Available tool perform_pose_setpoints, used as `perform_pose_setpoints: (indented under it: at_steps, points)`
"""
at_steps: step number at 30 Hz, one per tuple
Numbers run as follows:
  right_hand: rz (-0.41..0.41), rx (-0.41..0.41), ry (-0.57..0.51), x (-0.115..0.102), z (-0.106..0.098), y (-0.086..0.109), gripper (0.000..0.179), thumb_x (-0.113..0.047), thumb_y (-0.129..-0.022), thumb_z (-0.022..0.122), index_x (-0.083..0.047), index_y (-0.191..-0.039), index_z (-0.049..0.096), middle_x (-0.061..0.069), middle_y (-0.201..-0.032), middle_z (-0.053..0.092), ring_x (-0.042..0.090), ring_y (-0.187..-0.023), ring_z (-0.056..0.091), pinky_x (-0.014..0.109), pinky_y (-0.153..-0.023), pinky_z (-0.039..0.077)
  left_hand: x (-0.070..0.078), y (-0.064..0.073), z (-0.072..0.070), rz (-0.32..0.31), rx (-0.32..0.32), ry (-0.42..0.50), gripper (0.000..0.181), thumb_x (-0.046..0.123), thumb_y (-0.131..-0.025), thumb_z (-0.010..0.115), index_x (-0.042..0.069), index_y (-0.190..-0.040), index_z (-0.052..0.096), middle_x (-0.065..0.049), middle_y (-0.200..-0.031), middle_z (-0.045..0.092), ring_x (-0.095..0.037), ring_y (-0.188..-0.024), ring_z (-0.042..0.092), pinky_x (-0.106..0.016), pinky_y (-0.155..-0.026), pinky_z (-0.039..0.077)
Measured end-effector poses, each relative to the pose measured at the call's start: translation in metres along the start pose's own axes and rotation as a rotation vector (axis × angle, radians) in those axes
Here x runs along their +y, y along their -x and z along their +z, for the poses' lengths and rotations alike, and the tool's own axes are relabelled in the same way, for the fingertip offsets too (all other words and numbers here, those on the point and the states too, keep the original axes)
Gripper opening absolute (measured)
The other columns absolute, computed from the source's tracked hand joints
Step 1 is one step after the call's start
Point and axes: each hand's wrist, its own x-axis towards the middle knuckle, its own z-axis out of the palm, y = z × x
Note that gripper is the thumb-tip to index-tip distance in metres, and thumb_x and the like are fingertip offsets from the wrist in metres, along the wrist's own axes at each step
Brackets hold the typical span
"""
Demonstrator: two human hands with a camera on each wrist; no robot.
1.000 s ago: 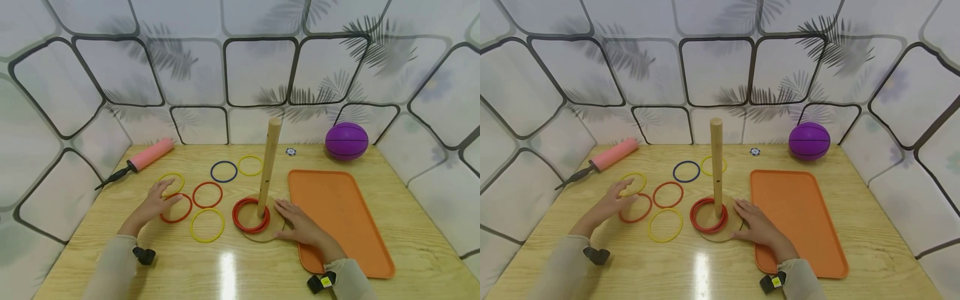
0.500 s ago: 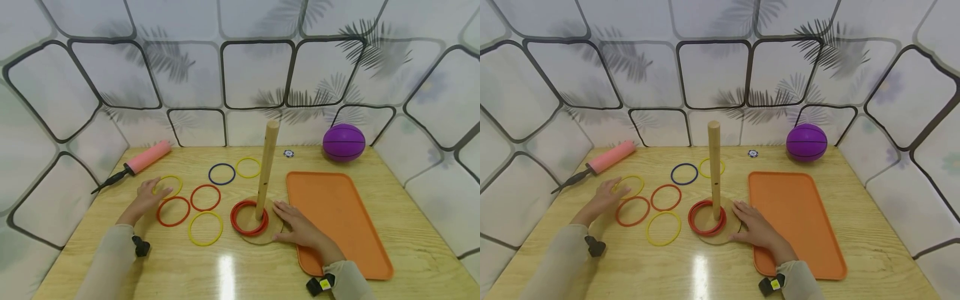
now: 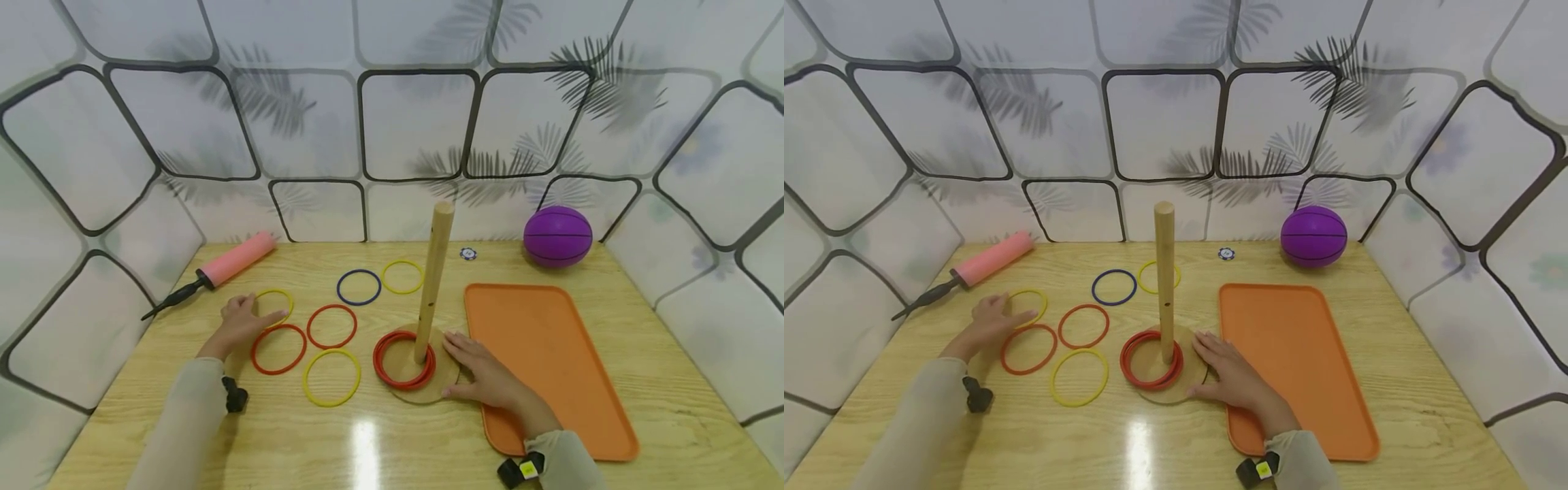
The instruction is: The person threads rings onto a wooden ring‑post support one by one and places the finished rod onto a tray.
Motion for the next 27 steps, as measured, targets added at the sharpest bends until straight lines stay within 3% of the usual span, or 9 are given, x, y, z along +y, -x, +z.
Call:
perform_pose_setpoints:
  at_steps: [8, 15, 22, 27]
  points:
    - [0.022, -0.011, 0.011, 0.001, -0.001, 0.001, 0.087, -0.045, -0.077, 0.074, -0.001, -0.144, 0.038, 0.015, -0.151, 0.030, 0.037, -0.139, 0.021, 0.055, -0.110, 0.014, 0.002, -0.004, 0.001, 0.012, 0.028, -0.051, 0.119, 0.066, -0.076, 0.064, -0.011, -0.147, 0.007, -0.040, -0.140, 0.007, -0.054, -0.126, 0.005, -0.066, -0.097, 0.022]
    - [0.015, -0.010, 0.019, 0.001, 0.000, 0.001, 0.088, -0.047, -0.078, 0.073, -0.001, -0.144, 0.038, 0.015, -0.151, 0.030, 0.037, -0.139, 0.022, 0.055, -0.110, 0.014, 0.002, -0.008, 0.001, 0.035, 0.075, -0.105, 0.109, 0.064, -0.071, 0.070, -0.011, -0.137, 0.027, -0.039, -0.130, 0.018, -0.053, -0.115, 0.013, -0.062, -0.088, 0.024]
    - [0.012, -0.012, 0.010, 0.000, 0.000, 0.002, 0.088, -0.048, -0.078, 0.072, -0.001, -0.144, 0.037, 0.015, -0.151, 0.029, 0.037, -0.139, 0.022, 0.056, -0.109, 0.014, 0.002, -0.009, 0.001, 0.042, 0.063, -0.115, 0.118, 0.062, -0.070, 0.073, -0.012, -0.144, 0.018, -0.038, -0.127, 0.018, -0.052, -0.113, 0.012, -0.062, -0.088, 0.021]
    - [0.012, -0.011, 0.013, 0.000, -0.001, 0.002, 0.089, -0.049, -0.078, 0.072, -0.001, -0.144, 0.037, 0.015, -0.151, 0.030, 0.037, -0.139, 0.022, 0.055, -0.110, 0.014, 0.001, -0.011, 0.002, 0.044, 0.068, -0.130, 0.115, 0.061, -0.071, 0.072, -0.012, -0.143, 0.020, -0.038, -0.127, 0.020, -0.053, -0.113, 0.014, -0.062, -0.088, 0.022]
